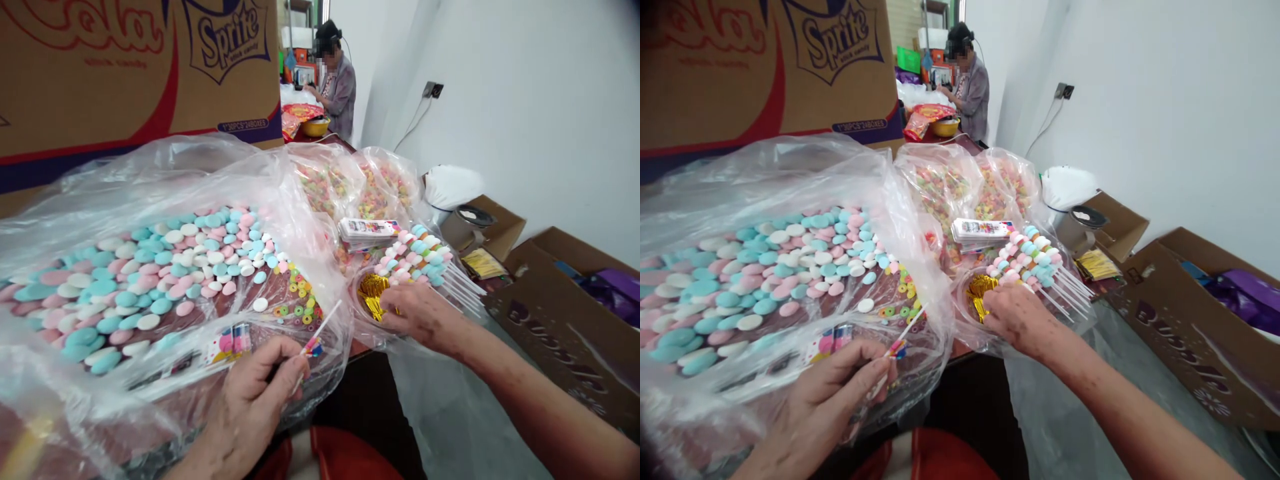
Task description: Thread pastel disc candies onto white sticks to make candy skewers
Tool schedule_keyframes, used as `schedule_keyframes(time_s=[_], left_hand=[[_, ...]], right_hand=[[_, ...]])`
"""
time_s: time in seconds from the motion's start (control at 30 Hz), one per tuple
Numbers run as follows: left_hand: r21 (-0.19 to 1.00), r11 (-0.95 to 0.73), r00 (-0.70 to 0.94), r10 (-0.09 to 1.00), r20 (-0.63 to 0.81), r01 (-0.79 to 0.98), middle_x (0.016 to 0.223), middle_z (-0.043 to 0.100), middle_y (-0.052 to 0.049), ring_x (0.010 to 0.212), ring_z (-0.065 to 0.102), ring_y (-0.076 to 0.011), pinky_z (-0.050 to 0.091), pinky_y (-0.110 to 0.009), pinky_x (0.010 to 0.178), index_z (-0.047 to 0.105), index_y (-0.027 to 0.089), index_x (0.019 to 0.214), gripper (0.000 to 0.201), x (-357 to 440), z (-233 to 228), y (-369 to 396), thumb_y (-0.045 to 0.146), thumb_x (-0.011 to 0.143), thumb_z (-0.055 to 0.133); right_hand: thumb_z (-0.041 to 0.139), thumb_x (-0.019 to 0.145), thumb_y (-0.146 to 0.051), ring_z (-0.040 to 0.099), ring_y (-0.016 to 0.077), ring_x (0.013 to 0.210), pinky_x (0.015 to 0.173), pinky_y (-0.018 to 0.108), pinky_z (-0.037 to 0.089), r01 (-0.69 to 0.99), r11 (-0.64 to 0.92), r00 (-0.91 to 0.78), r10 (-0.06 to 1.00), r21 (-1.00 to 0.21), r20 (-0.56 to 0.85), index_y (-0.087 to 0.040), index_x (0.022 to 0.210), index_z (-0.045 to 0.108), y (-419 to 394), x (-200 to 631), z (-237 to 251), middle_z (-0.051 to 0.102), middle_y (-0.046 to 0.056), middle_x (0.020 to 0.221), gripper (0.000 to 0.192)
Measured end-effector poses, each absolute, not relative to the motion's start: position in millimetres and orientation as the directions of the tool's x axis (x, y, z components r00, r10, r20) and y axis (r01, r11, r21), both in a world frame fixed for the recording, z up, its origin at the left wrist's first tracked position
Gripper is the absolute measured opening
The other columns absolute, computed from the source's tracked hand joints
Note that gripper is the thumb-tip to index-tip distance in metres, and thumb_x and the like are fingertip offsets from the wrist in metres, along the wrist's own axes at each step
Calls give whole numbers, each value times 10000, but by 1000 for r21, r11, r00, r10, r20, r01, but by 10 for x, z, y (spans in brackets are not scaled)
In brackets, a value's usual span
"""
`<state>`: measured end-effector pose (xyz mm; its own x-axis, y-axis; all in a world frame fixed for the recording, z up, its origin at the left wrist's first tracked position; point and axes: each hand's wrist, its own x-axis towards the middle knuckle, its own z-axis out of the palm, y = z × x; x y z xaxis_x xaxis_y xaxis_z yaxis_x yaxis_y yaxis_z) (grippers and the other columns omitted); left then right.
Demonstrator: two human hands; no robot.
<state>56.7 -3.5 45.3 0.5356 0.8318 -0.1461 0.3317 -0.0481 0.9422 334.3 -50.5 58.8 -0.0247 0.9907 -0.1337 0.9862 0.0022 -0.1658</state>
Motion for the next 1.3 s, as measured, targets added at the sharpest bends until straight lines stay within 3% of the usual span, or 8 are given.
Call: schedule_keyframes(time_s=[0.2, 0.37, 0.53, 0.73, 1.03, 1.13, 1.2, 1.3], left_hand=[[946, 151, 514, 810, -284, 285, 571, 575, 21, 424, 448, -85, 316, -163, 369, 632, 197, 688, 277, 629, 440, -78, 418, 854, 638], [960, 217, 482, 831, -277, 178, 534, 583, 9, 491, 511, -105, 373, -152, 428, 635, 186, 658, 256, 615, 409, -81, 377, 823, 681], [934, 312, 489, 796, -356, 171, 562, 591, 21, 374, 404, -62, 275, -148, 323, 629, 188, 702, 268, 600, 387, -80, 420, 831, 666], [929, 337, 515, 774, -367, 156, 582, 614, 12, 375, 440, -67, 309, -153, 319, 639, 184, 699, 273, 611, 405, -79, 430, 804, 692], [891, 445, 498, 756, -425, 84, 546, 605, 21, 310, 396, -44, 290, -123, 272, 617, 184, 713, 278, 643, 394, -89, 438, 804, 684], [865, 501, 542, 717, -438, 36, 527, 611, 17, 309, 391, -42, 294, -112, 271, 608, 182, 716, 277, 679, 387, -76, 433, 813, 676], [841, 541, 574, 695, -433, -20, 524, 627, 7, 324, 431, -50, 317, -112, 282, 607, 175, 696, 258, 732, 403, -73, 393, 798, 698], [787, 607, 622, 661, -420, -114, 562, 658, -9, 383, 526, -73, 364, -113, 317, 609, 165, 692, 218, 849, 446, -78, 332, 777, 721]], right_hand=[[502, 855, -106, 602, 178, 698, 588, 281, 274, 999, -46, 35, 950, -29, -310, -158, 819, 691, -326, 3199, 434, 704, 76, 767, 199], [488, 881, -122, 614, 190, 766, 630, 271, 312, 998, -56, 50, 961, -13, -271, -145, 808, 686, -290, 3278, 459, 713, 110, 847, 213], [467, 923, -191, 610, 177, 789, 660, 257, 334, 990, -113, 93, 971, -81, -222, -159, 825, 660, -347, 3295, 487, 703, 85, 873, 219], [463, 903, -141, 617, 205, 814, 633, 285, 308, 995, -100, 100, 953, 14, -287, -151, 843, 677, -313, 3185, 462, 709, 109, 893, 223], [450, 909, -179, 489, 126, 633, 590, 258, 274, 973, -143, 105, 974, -183, -200, -184, 702, 565, -367, 3425, 526, 606, 10, 697, 237], [420, 926, -191, 482, 132, 640, 607, 267, 301, 965, -92, 73, 994, -246, -87, -186, 673, 533, -410, 3462, 481, 573, 10, 684, 277], [408, 937, -198, 503, 155, 704, 659, 280, 345, 955, -56, 91, 990, -290, 110, -186, 692, 531, -445, 3383, 466, 573, 31, 729, 275], [431, 956, -238, 532, 169, 777, 732, 285, 402, 859, 70, 136, 924, -508, 358, -186, 776, 571, -506, 3078, 464, 586, 37, 785, 233]])
